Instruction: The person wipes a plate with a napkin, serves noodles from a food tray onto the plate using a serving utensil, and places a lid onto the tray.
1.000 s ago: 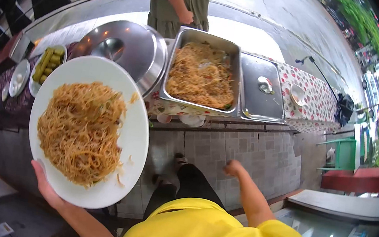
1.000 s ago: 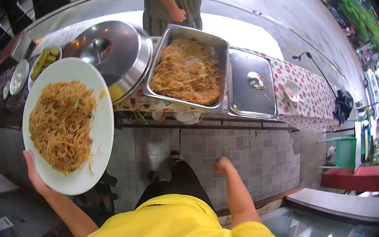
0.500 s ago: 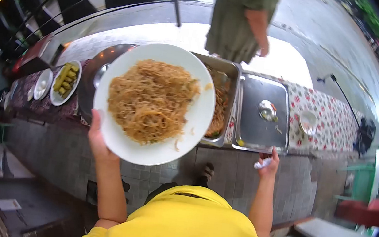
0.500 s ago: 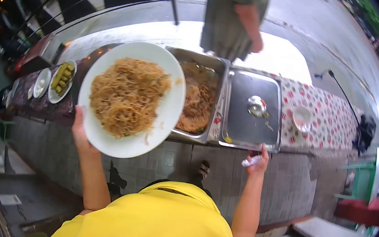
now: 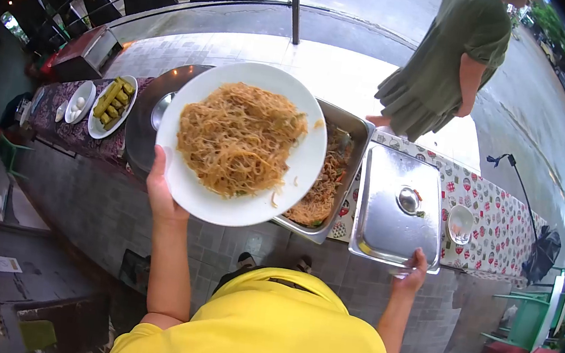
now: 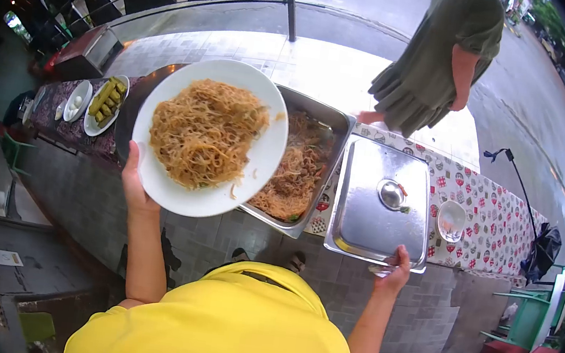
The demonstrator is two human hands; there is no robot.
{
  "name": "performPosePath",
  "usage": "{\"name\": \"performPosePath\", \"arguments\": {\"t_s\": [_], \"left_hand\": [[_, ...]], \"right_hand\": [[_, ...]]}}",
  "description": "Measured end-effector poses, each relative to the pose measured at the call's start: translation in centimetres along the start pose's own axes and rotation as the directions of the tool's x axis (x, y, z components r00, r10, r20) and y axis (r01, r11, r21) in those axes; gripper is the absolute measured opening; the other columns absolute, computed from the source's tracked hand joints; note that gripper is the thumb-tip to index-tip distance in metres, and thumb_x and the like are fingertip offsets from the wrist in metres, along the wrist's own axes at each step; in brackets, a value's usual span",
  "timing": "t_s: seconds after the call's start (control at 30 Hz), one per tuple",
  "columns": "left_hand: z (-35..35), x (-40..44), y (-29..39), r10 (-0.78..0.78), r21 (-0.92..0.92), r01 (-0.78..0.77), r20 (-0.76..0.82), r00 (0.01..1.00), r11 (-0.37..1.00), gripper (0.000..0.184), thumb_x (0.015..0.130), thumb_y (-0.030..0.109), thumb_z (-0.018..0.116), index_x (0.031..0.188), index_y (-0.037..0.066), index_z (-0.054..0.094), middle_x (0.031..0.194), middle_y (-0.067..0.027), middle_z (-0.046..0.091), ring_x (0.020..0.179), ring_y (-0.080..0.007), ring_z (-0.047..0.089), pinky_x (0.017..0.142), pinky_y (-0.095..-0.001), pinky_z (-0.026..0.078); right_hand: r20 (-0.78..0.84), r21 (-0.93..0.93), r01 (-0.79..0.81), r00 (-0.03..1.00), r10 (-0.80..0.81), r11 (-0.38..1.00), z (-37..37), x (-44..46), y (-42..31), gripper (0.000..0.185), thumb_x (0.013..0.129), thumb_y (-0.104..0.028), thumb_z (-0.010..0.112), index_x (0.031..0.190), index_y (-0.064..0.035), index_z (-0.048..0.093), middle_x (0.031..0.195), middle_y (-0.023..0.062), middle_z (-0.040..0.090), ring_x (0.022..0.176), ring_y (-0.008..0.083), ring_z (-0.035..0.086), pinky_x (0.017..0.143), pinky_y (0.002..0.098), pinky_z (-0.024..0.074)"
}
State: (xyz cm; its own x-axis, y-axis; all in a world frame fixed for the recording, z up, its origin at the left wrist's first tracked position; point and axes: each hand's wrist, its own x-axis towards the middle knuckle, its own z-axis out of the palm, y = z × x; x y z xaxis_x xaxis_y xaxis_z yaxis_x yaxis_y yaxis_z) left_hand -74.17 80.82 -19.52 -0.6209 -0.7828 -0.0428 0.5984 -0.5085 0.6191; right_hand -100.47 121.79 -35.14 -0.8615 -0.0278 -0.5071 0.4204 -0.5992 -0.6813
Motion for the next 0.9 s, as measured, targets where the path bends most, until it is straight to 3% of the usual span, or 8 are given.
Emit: {"name": "performPosePath", "arguments": {"t_s": [0.1, 0.37, 0.47, 0.5, 0.57, 0.73, 0.87, 0.9], "left_hand": [[0.5, 0.4, 0.2, 0.087, 0.070, -0.078, -0.136, 0.987, 0.994, 0.055, 0.094, 0.039, 0.042, 0.132, 0.000, 0.038, 0.131, -0.0148, 0.046, 0.118, -0.0288, 0.046, 0.100, -0.0421, 0.036], [1.0, -0.5, 1.1, 0.170, 0.088, -0.157, -0.164, 0.972, 0.984, 0.053, 0.096, 0.038, 0.037, 0.133, 0.000, 0.036, 0.132, -0.0149, 0.045, 0.120, -0.0286, 0.044, 0.101, -0.0425, 0.035], [1.9, -0.3, 1.0, 0.168, 0.077, -0.160, -0.126, 0.978, 0.984, 0.052, 0.097, 0.037, 0.036, 0.133, 0.001, 0.035, 0.132, -0.0149, 0.044, 0.120, -0.0290, 0.044, 0.101, -0.0431, 0.035], [2.3, -0.3, 1.1, 0.154, 0.067, -0.148, -0.106, 0.982, 0.987, 0.052, 0.097, 0.037, 0.036, 0.133, 0.001, 0.035, 0.133, -0.0149, 0.044, 0.121, -0.0292, 0.044, 0.101, -0.0433, 0.035], [1.9, 0.4, 1.7, 0.121, 0.031, -0.119, -0.080, 0.989, 0.992, 0.051, 0.097, 0.037, 0.036, 0.134, 0.001, 0.035, 0.133, -0.0148, 0.044, 0.121, -0.0294, 0.043, 0.101, -0.0433, 0.034], [0.6, 1.0, 2.5, 0.117, -0.001, -0.118, -0.119, 0.986, 0.993, 0.053, 0.096, 0.037, 0.038, 0.134, 0.001, 0.035, 0.133, -0.0145, 0.043, 0.121, -0.0293, 0.043, 0.102, -0.0423, 0.034], [-0.2, -0.3, 5.8, 0.090, -0.008, -0.091, -0.087, 0.992, 0.996, 0.054, 0.095, 0.038, 0.040, 0.134, 0.000, 0.035, 0.134, -0.0143, 0.043, 0.121, -0.0290, 0.043, 0.102, -0.0419, 0.034], [-1.7, -0.3, 7.6, 0.086, -0.024, -0.089, -0.088, 0.992, 0.996, 0.054, 0.095, 0.038, 0.040, 0.134, 0.000, 0.035, 0.134, -0.0143, 0.042, 0.121, -0.0288, 0.043, 0.102, -0.0420, 0.034]], "right_hand": [[0.048, 0.014, 0.051, 0.998, -0.051, 0.999, 2.8, 0.7, -3.5, 0.013, 0.078, -0.010, 0.062, 0.088, -0.0020, 0.060, 0.087, 0.0049, 0.061, 0.081, 0.0167, 0.058, 0.081, 0.0317, 0.0477], [0.143, -0.293, 0.392, 0.920, -0.365, 0.872, 7.6, 1.3, -14.6, 0.022, 0.077, -0.012, 0.064, 0.093, 0.0032, 0.063, 0.092, 0.0072, 0.063, 0.084, 0.0161, 0.059, 0.078, 0.0294, 0.0480], [0.488, -0.504, 0.727, 0.685, -0.541, 0.466, 15.0, -3.2, -18.0, 0.013, 0.075, -0.005, 0.065, 0.086, 0.0029, 0.065, 0.082, 0.0058, 0.063, 0.071, 0.0145, 0.059, 0.064, 0.0270, 0.0462], [0.602, -0.584, 0.775, 0.612, -0.512, 0.240, 16.5, -4.1, -18.6, 0.010, 0.076, -0.005, 0.064, 0.082, 0.0039, 0.064, 0.076, 0.0055, 0.062, 0.060, 0.0141, 0.057, 0.057, 0.0269, 0.0446], [0.914, -0.401, 0.873, 0.358, -0.192, -0.279, 22.2, -6.1, -17.8, 0.010, 0.075, -0.004, 0.063, 0.083, 0.0031, 0.062, 0.071, 0.0096, 0.060, 0.057, 0.0176, 0.056, 0.054, 0.0288, 0.0422], [0.974, 0.032, 0.906, 0.066, 0.216, -0.422, 26.8, -4.9, -8.8, 0.029, 0.074, -0.001, 0.057, 0.103, -0.0037, 0.061, 0.076, 0.0125, 0.061, 0.066, 0.0284, 0.062, 0.058, 0.0380, 0.0493], [0.792, 0.074, 0.719, 0.379, 0.478, -0.691, 26.7, -8.4, -1.6, 0.033, 0.078, -0.002, 0.052, 0.111, 0.0040, 0.054, 0.093, 0.0144, 0.062, 0.077, 0.0221, 0.065, 0.061, 0.0309, 0.0541], [0.810, 0.105, 0.723, 0.336, 0.481, -0.683, 26.8, -9.8, 0.8, 0.035, 0.078, -0.003, 0.052, 0.112, 0.0047, 0.053, 0.095, 0.0145, 0.062, 0.077, 0.0220, 0.065, 0.061, 0.0305, 0.0543]]}}
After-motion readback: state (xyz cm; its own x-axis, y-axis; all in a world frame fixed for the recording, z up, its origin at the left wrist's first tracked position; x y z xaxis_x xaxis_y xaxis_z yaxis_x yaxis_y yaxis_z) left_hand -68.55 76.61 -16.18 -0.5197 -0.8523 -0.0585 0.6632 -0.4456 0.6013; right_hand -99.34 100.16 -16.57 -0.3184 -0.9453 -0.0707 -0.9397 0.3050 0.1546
